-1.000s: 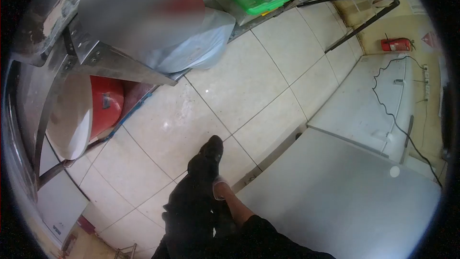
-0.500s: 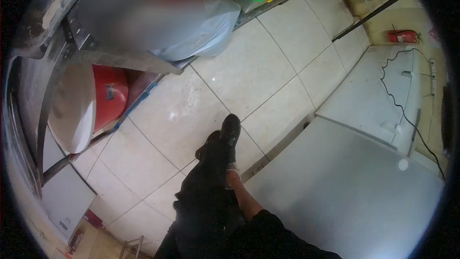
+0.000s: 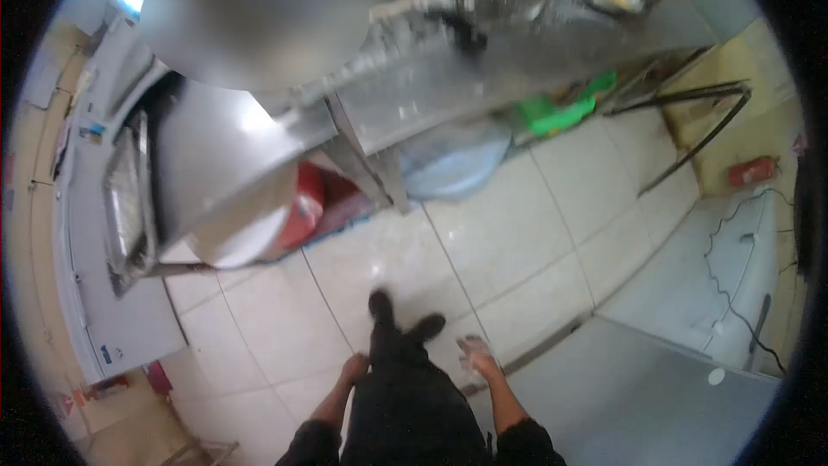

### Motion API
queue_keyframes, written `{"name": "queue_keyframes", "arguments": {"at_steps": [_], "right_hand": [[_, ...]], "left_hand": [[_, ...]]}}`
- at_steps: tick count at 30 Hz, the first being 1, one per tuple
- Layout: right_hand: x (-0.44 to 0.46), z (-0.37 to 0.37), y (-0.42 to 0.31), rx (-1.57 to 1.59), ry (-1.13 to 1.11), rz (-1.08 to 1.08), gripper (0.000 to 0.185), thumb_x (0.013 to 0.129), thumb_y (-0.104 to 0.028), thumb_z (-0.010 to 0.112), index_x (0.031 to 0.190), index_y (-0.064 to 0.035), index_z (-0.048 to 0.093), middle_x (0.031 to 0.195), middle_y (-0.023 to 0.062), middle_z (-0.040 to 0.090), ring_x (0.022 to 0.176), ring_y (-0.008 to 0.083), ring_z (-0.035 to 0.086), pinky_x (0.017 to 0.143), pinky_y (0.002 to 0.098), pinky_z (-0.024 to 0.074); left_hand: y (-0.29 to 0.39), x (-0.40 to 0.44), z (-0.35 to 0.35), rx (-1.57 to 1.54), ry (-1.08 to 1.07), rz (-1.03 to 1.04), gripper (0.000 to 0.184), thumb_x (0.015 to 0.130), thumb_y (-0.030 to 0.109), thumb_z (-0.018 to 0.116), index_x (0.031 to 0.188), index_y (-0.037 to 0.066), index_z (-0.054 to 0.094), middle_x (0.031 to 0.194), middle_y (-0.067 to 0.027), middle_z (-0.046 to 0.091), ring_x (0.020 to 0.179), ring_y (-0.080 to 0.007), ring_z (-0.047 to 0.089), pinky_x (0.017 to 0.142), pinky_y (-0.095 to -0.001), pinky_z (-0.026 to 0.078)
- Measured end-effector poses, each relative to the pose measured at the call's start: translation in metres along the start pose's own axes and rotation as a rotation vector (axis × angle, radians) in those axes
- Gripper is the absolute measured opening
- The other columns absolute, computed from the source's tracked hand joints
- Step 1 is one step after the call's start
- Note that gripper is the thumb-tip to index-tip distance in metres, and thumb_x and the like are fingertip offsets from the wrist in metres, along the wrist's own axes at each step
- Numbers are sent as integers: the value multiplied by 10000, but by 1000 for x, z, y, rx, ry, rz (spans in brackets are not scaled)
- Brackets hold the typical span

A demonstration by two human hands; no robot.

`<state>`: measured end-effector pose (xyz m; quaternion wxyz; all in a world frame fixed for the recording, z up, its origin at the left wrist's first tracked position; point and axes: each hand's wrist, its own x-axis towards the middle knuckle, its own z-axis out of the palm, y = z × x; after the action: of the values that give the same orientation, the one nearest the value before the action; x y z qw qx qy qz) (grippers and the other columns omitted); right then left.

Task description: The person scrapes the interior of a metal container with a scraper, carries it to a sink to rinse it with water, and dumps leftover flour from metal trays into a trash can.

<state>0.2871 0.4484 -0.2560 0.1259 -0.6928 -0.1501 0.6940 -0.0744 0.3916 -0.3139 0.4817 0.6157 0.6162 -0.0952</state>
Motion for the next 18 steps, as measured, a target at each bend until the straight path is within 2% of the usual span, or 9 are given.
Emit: {"name": "queue_keyframes", "arguments": {"at_steps": [1,2,4,6,10,12,13,16,18], "right_hand": [[25,-22,42,-19,-108,-61,626,827,-374,657,1334,-119,393,1216,125,467,1015,258,545,671,363,518],[17,-28,45,-93,-65,34,773,822,-375,665,1425,-174,225,1262,138,449,1038,303,530,707,424,514],[-20,-42,51,-16,-40,-6,876,820,-373,669,1460,-236,89,1351,163,397,1105,350,497,747,469,501],[-57,-40,43,113,-84,32,898,831,-368,656,1466,-245,33,1417,174,335,1156,367,472,767,470,496],[-118,24,-20,28,16,90,901,844,-351,643,1467,-229,4,1426,174,330,1180,364,458,775,451,495],[-112,47,-4,54,-262,-229,889,846,-364,637,1467,-216,18,1410,175,353,1192,345,455,787,434,492],[-120,64,-14,24,-278,-309,876,843,-385,632,1464,-193,45,1407,177,358,1191,328,459,800,415,488],[-197,120,-98,-344,-21,-386,856,833,-448,619,1455,-127,126,1395,182,373,1190,277,470,839,356,474],[-173,120,-102,-624,122,-637,866,831,-463,614,1442,-69,144,1358,202,413,1139,282,504,894,355,444]], "left_hand": [[-45,-2,25,-37,176,-116,266,799,271,571,918,42,634,870,-181,602,795,-380,573,735,-457,482],[-82,-8,26,222,203,130,292,847,265,510,919,6,625,853,-196,619,807,-373,585,753,-450,480],[-65,-39,-9,-198,380,-173,318,882,267,466,904,-13,614,833,-190,638,801,-319,615,742,-408,487],[-38,-60,-39,-543,400,-257,332,899,277,444,894,-17,600,803,-167,649,784,-271,630,718,-369,489],[13,-84,-62,-718,386,-53,307,903,292,482,894,-2,572,742,-105,621,681,-205,598,660,-341,480],[55,-107,-77,-819,342,-35,322,919,311,481,844,9,562,693,-71,590,634,-156,558,605,-315,455],[73,-116,-86,-811,334,-22,322,919,311,481,844,9,562,693,-71,590,634,-156,558,605,-315,455],[98,-156,-112,-761,330,123,349,939,323,468,796,15,547,650,-46,550,602,-126,519,562,-297,425],[108,-167,-132,-751,300,94,367,951,323,458,770,14,540,611,-33,512,582,-110,485,542,-287,400]]}}
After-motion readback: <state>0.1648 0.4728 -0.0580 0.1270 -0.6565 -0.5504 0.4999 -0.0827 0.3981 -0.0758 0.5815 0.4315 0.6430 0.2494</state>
